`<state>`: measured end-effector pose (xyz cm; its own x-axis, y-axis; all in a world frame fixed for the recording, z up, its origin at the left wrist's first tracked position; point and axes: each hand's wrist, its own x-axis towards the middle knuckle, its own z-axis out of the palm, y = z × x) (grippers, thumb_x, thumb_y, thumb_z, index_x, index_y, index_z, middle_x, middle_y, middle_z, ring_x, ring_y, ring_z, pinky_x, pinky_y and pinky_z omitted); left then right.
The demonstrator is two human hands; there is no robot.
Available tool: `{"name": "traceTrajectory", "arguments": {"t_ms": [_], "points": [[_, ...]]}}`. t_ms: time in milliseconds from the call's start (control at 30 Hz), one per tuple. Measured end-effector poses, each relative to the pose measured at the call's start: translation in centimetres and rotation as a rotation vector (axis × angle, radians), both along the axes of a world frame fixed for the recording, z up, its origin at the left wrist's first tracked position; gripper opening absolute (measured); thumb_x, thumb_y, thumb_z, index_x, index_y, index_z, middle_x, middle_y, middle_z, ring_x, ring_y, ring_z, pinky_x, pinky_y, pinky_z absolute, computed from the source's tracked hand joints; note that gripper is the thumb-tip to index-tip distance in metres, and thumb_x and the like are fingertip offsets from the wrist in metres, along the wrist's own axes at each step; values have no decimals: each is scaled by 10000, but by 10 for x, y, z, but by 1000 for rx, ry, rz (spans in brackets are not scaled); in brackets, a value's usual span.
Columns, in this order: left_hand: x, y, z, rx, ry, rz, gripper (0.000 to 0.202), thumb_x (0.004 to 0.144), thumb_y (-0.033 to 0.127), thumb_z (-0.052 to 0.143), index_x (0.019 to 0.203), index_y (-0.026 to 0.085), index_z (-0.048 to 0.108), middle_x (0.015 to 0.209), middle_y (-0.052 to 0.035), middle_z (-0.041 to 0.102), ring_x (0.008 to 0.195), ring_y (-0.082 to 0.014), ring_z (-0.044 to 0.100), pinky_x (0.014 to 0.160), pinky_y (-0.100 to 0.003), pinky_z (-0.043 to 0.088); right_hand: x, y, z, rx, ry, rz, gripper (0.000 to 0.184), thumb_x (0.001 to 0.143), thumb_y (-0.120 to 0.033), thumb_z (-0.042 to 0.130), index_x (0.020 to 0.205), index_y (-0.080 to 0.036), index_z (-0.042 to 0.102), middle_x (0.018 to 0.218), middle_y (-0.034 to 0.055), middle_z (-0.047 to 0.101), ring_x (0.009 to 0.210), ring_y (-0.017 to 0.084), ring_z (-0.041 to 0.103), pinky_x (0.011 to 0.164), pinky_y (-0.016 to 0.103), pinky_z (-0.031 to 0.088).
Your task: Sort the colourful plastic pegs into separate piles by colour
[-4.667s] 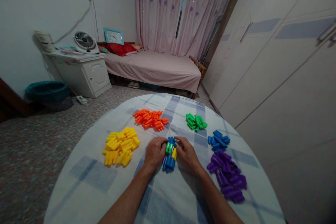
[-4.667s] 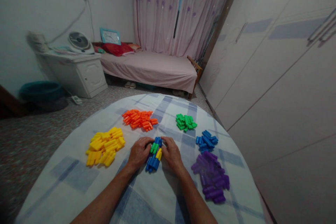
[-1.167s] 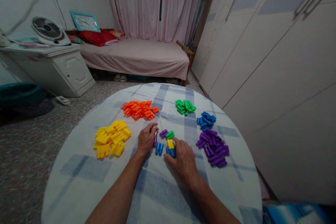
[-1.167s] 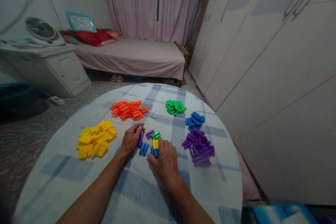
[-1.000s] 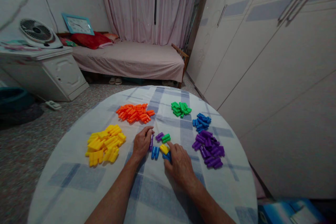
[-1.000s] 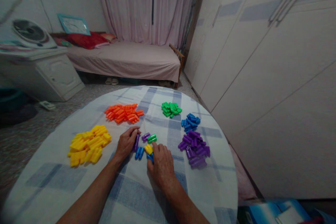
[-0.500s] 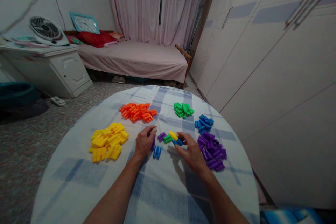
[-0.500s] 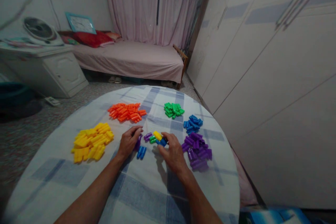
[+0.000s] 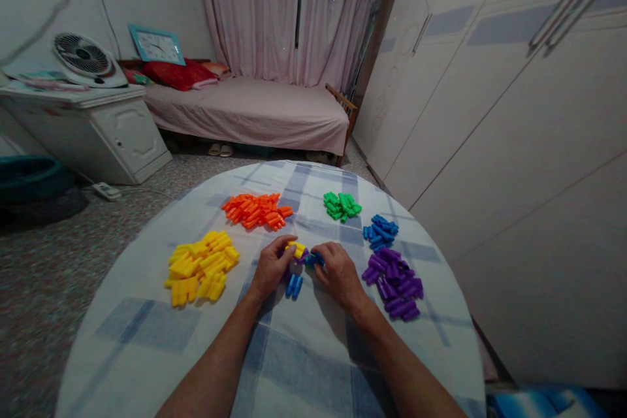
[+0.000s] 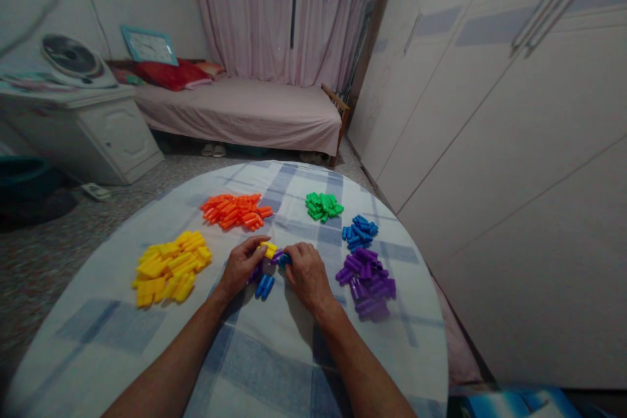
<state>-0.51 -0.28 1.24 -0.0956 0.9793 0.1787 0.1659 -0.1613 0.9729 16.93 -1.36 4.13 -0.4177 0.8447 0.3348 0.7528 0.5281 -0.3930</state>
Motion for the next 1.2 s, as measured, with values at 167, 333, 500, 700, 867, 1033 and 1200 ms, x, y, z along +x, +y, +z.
{"name": "traceTrajectory", "arguments": {"t_ms": [167,333,500,700,867,1033,1200], "points": [[-1,4,-7,-36,-36,32,350,775,381,561,1034,156,629,808,-20,658,709,-138,596,652,-245,480,38,20,3,38,-17,-141,198,812,-158,521,990,-208,589,978,57,618,959,206,540,837,321,398],[-1,5,-9,-26,61,43,349,780,378,559,1044,162,637,845,-21,671,756,-146,609,715,-258,475,81,74,18,126,-196,-457,191,842,-231,510,1002,-180,603,1010,94,627,974,230,541,810,338,365],[-2,6,-11,-26,82,62,349,775,373,554,1042,166,642,880,-30,685,784,-160,625,737,-274,484,101,114,18,100,-400,-555,180,844,-230,524,992,-186,617,987,109,638,939,227,548,761,337,339],[-2,7,-16,-22,87,59,352,780,352,551,1071,173,636,944,-44,698,845,-172,641,792,-293,497,99,117,8,74,-490,-477,275,906,-214,408,906,-95,655,956,153,645,1013,232,518,804,385,275],[-1,8,-17,-16,109,0,335,788,324,545,1068,181,664,1034,-69,694,923,-185,640,842,-303,492,96,112,6,77,-505,-445,238,882,-222,448,900,-108,656,974,158,646,1043,250,496,837,400,272],[-2,8,-18,3,105,-4,356,792,287,522,1109,180,645,1068,-66,684,966,-185,627,890,-320,476,85,102,8,105,-429,-403,207,837,-193,501,1002,-178,626,1072,147,630,1093,289,459,873,424,297],[-3,8,-16,-8,99,-5,338,824,307,481,1083,171,650,1040,-65,689,953,-181,627,890,-315,473,49,68,6,62,-256,-187,259,842,-214,507,1081,-199,608,1131,92,617,1120,234,479,923,375,328]]}}
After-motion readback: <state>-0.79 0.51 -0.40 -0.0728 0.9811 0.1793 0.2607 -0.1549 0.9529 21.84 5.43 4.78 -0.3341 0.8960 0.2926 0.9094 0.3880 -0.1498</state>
